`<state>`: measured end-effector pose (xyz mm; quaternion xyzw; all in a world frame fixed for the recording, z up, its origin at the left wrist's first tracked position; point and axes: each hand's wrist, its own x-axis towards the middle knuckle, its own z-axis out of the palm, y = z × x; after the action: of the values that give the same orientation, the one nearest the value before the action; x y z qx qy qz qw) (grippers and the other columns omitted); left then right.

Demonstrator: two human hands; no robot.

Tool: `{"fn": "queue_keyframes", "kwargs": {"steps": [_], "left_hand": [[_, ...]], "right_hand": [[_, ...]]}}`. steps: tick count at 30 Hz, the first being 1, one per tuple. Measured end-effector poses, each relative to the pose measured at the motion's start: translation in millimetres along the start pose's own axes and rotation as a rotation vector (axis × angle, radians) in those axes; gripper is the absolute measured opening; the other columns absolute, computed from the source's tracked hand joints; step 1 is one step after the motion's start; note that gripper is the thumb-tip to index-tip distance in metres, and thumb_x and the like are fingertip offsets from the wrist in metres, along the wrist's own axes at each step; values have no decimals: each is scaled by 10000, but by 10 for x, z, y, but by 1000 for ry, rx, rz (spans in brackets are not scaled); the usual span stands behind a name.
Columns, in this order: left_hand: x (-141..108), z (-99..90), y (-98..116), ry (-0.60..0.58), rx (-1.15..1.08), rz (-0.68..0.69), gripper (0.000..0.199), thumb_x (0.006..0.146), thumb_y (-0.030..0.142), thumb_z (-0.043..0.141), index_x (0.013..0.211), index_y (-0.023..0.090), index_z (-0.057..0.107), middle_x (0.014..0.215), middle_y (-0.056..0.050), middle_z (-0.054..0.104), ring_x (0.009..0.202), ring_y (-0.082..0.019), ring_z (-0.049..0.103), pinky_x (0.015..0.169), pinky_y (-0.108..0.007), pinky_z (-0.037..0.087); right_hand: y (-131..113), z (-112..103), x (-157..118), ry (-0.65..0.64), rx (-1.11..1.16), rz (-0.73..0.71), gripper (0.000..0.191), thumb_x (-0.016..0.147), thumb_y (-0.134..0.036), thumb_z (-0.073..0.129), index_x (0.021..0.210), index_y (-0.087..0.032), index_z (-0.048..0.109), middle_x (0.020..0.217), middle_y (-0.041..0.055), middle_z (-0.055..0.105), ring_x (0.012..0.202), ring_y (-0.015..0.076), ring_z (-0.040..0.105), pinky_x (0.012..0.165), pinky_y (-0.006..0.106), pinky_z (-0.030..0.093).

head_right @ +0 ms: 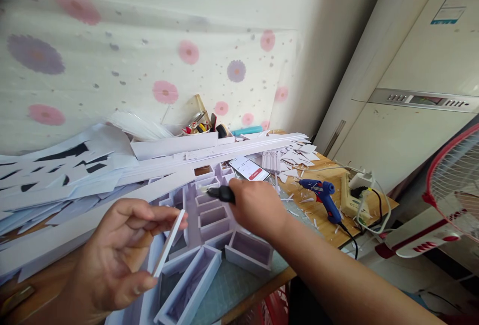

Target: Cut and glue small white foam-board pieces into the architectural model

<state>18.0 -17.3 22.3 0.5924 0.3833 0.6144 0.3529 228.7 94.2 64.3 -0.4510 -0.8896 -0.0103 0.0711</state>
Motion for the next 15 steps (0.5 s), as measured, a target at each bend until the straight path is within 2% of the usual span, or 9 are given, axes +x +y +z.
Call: {"fn": "queue_keyframes", "kwargs": {"steps": [3,5,10,13,15], "left_hand": [[27,-29,-28,5,173,29,494,687,263,842,1068,305,530,1103,0,726,1021,-167,697,922,-258,558],[44,-43,-42,30,368,64,469,699,254,820,1067,296,533,1096,-14,721,996,-175,698,901,-287,572],[60,-46,-65,43,792,173,497,707,257,776,1127,291,513,1089,-30,710,954,-229,708,853,-392,595],[66,-30,-74,44,890,264,508,721,231,755,1158,284,501,1113,-28,713,982,-229,709,856,-373,594],[67,-10,-67,44,911,309,504,737,209,737,1175,273,497,1125,-33,716,989,-220,711,853,-342,592]], "right_hand": [[238,19,34,-21,-35,82,168,899,-264,492,904,-180,638,856,119,742,744,253,671,569,295,275],[431,60,4,-66,-51,103,181,895,-301,516,900,-179,649,850,128,743,737,261,672,563,291,275],[899,175,-159,-202,-54,74,172,845,-310,580,887,-175,678,880,135,746,775,282,675,596,291,332],[1042,170,-253,-239,-9,24,145,848,-293,577,857,-179,666,833,97,733,744,244,654,612,286,358],[1026,151,-308,-233,25,5,144,869,-292,553,848,-181,642,810,73,715,714,209,628,616,275,371]]}}
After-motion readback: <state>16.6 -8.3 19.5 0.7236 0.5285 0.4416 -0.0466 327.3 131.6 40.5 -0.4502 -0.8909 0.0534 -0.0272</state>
